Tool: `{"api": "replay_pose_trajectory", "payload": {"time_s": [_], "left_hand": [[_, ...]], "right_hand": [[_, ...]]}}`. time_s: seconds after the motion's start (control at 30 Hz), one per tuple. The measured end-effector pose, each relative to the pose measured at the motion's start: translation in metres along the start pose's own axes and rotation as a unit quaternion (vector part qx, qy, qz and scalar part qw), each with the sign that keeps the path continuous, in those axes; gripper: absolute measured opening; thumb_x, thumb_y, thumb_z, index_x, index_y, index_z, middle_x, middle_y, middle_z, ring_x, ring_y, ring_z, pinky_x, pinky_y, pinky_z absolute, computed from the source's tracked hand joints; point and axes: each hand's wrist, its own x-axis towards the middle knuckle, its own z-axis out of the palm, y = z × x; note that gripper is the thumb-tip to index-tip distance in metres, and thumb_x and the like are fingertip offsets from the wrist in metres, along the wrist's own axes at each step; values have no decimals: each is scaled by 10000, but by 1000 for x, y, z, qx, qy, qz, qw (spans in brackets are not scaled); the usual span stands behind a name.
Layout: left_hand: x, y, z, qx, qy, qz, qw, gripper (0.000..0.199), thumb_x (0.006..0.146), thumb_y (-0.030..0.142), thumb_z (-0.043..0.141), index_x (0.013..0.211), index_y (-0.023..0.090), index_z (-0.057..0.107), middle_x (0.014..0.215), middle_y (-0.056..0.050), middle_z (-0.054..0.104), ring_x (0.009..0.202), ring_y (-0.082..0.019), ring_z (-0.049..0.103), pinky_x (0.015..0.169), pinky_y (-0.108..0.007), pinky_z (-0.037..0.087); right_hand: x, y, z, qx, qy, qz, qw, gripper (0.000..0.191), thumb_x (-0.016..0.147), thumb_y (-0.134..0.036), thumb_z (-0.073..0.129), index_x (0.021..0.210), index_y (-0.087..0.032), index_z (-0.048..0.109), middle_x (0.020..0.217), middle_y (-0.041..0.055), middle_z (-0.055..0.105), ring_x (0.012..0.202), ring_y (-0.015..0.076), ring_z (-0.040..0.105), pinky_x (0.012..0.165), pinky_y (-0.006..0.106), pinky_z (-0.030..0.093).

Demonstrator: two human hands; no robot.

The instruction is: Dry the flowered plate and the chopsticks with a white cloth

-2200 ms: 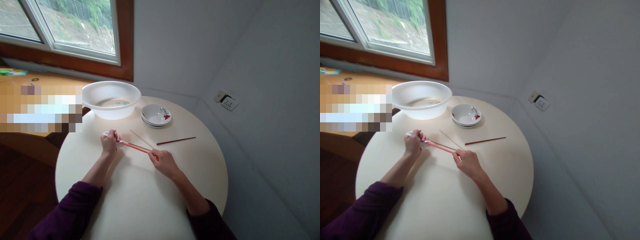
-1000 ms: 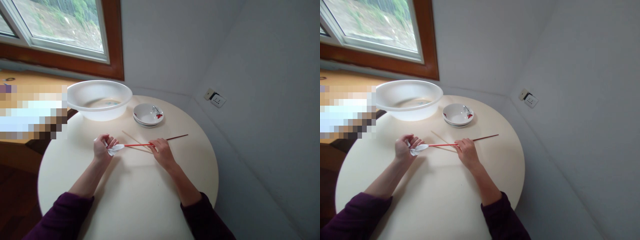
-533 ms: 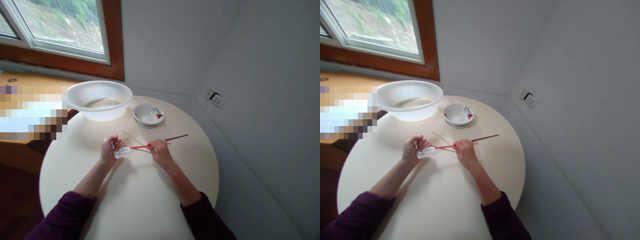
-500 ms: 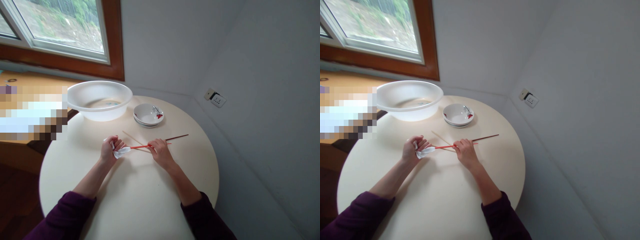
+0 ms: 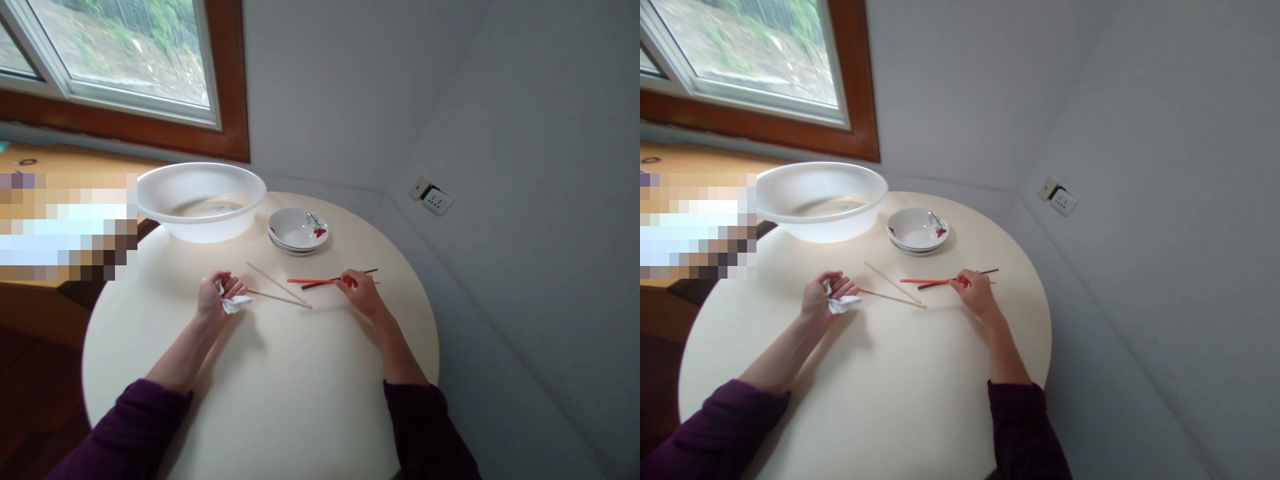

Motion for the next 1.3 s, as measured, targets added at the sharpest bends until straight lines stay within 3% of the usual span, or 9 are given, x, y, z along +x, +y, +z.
{"api": "replay_pose_trajectory", "payload": {"time_s": [0.17,0.4,0.6,0.9,1.17,1.3], "left_hand": [[-1,1,1,-2,1,-6,1000,366,676,96,446,445,198,180,339,72,179,274,-53,175,347,-214,238],[-3,1,2,0,-5,-11,1000,382,668,101,458,470,204,147,357,75,155,284,-57,173,342,-218,226],[-3,1,1,-8,-4,-23,1000,381,676,98,448,492,205,132,374,76,137,294,-61,168,342,-217,233],[-4,2,1,-29,-8,-30,999,395,664,89,459,523,205,109,403,83,102,299,-63,161,357,-214,251],[-7,3,4,-51,-19,-19,998,357,677,77,428,517,200,134,398,81,120,304,-60,161,370,-208,275],[-6,2,2,-66,-25,-26,997,348,675,78,436,517,202,152,408,85,118,305,-57,170,371,-207,272]], "right_hand": [[-5,15,-14,39,-53,55,996,190,758,-353,547,669,-185,546,666,3,587,625,138,501,613,254,366],[-8,23,-23,-1,-96,89,991,222,706,-386,587,631,-180,550,655,12,592,606,139,506,595,251,371],[-8,28,-20,-47,-95,97,990,211,709,-377,578,635,-180,564,677,21,603,646,152,520,623,257,366],[-8,30,-19,-37,-92,109,989,202,711,-382,582,668,-185,573,737,23,613,697,162,531,665,268,381],[-8,21,-21,-57,-70,106,990,115,679,-299,634,729,-197,616,835,32,632,832,194,547,846,358,338],[-8,25,-21,-55,-49,88,993,96,679,-258,629,751,-196,616,875,41,628,859,199,543,862,374,317]]}}
